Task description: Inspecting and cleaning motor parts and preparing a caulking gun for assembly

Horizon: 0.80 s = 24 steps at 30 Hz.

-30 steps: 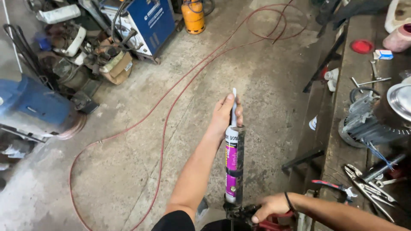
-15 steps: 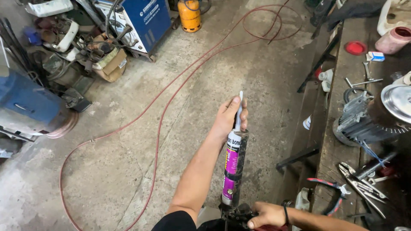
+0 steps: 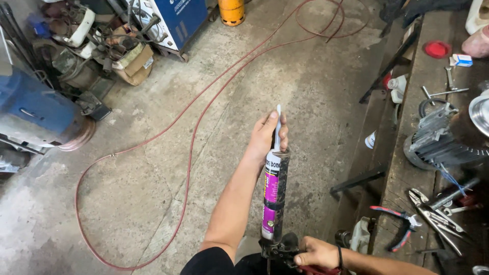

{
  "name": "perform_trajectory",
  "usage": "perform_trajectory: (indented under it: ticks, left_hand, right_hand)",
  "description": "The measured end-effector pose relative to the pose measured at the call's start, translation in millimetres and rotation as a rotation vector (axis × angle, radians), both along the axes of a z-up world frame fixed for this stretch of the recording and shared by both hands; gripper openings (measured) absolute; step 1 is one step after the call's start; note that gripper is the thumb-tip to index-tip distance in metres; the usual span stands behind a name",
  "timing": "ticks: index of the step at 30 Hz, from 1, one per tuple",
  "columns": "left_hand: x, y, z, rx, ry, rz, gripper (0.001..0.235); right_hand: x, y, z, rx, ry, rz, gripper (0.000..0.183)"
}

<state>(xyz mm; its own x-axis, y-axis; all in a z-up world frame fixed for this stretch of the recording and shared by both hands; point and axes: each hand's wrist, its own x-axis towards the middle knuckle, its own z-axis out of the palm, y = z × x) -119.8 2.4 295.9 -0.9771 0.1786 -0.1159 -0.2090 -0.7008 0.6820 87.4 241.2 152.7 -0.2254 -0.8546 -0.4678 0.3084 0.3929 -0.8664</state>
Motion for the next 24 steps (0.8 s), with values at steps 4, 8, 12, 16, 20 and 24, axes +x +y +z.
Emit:
perform_trajectory:
  ticks: [4,8,12,16,20,24]
  left_hand:
    - [5.4,-0.3,3.8,-0.012,0.026,-0.018,0.032]
    - [3.5,2.3,-8.9,-0.007,0.022,-0.043,0.031]
    - [-10.5,-18.5,-45.5,0.014,0.038,-0.07,0.032]
    - [-5.3,-33.7,-83.3,-0.047,0.055,-0.029,0.018]
    - [14.0,-56.7,-100.6,-0.03,-0.146,0.027,0.012]
    - [20.4,-76.6,-104.8,-0.107,-0.108,0.063,0.022]
  right_hand:
    - [8.8,-7.0,-2.4,-0.113,0.009,-0.102,0.067]
    - [16.1,-9.9,-8.8,-0.021,-0.223,-0.161,0.062]
    - [-4.4,-23.8,11.1,0.176,-0.353,-0.074,0.067]
    - [-25.1,-37.0,1.0,0.247,-0.577,0.044,0.07]
    - [-32.6,-53.8,4.2,0.261,-0.569,0.076,0.061]
    - [-45.9,-75.4,38.9,0.263,0.151,0.208,0.051]
